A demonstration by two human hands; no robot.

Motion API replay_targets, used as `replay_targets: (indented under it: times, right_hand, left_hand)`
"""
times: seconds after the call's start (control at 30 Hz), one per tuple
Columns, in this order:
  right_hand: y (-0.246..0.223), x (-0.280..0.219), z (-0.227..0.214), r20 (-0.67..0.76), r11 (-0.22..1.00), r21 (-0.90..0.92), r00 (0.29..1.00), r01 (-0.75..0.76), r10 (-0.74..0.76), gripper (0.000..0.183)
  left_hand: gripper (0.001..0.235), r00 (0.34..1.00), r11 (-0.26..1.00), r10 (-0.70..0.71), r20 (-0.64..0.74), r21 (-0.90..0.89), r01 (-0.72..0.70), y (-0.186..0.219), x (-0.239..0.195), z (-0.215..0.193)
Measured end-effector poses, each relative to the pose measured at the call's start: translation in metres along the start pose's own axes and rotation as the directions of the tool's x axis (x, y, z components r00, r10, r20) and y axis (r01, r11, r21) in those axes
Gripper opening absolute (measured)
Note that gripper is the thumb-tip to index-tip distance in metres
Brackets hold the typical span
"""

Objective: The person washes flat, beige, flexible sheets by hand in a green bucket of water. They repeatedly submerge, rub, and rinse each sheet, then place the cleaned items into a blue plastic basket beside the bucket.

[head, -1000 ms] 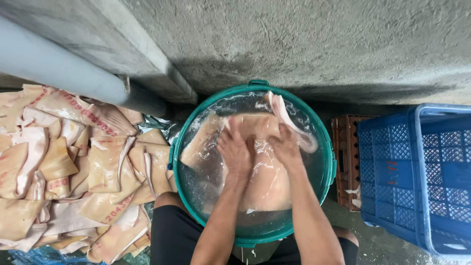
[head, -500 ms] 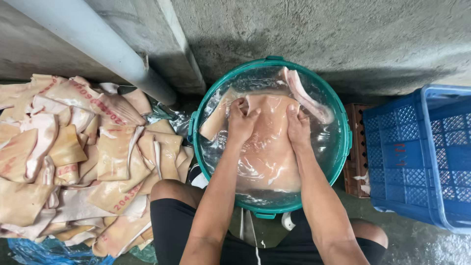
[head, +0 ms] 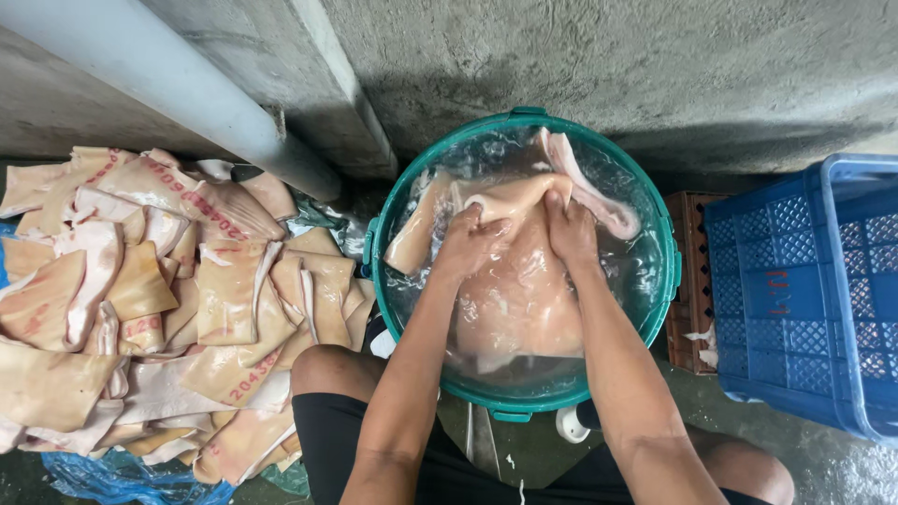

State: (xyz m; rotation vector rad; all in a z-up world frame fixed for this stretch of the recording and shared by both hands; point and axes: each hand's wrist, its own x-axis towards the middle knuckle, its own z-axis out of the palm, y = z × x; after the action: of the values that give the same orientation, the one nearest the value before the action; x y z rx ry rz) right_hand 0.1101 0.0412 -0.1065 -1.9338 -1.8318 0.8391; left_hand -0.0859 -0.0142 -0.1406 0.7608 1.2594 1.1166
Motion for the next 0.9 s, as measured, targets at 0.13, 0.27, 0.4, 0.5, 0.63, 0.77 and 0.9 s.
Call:
replay_targets:
  times: [0.13, 0.27, 0.4, 0.5, 0.63, 0.77, 0.9]
  right_hand:
    - [-0.019, -0.016, 0.001, 0.054, 0.984, 0.085, 0.987, -0.156, 0.152, 0.075]
    - [-0.042, -0.051, -0.001, 0.163, 0.994, 0.061, 0.982, 0.088, -0.097, 0.084]
    - [-0.055, -0.065, -0.006, 0.078, 0.799, -0.326, 0.857, 0.505, -0.509, 0.094]
    - [-0.054, -0.043, -0.009, 0.267, 0.915, -0.130, 0.903, 0.381, -0.338, 0.105]
    - [-0.045, -0.007, -0.008, 0.289, 0.997, 0.003, 0.954, 0.075, -0.073, 0.083]
    - [-0.021, 0.000, -0.004, 0.007, 0.994, 0.050, 0.995, 0.100, -0.100, 0.058]
    - [0.007, -0.003, 0.005, -0.106, 0.910, 0.402, 0.992, 0.101, -0.063, 0.043]
  left_hand:
    - [0.072, 0.994, 0.982, 0.105, -0.015, -0.154, -0.106, -0.002, -0.001, 0.017]
    - [0.071, 0.968, 0.853, -0.243, -0.057, -0.488, 0.185, 0.015, 0.014, 0.021]
    - [0.060, 0.975, 0.926, -0.159, -0.157, -0.366, 0.092, 0.028, 0.019, 0.023]
    - [0.054, 0.957, 0.933, 0.285, 0.051, 0.215, -0.289, 0.024, 0.007, 0.020]
    - [0.051, 0.980, 0.858, 0.086, 0.178, 0.487, -0.164, 0.025, -0.012, 0.011]
    - [0.053, 0.833, 0.647, 0.495, 0.245, 0.535, -0.542, 0.033, -0.027, 0.023]
    - [0.047, 0.877, 0.700, 0.481, 0.006, 0.599, -0.389, 0.045, -0.031, 0.039]
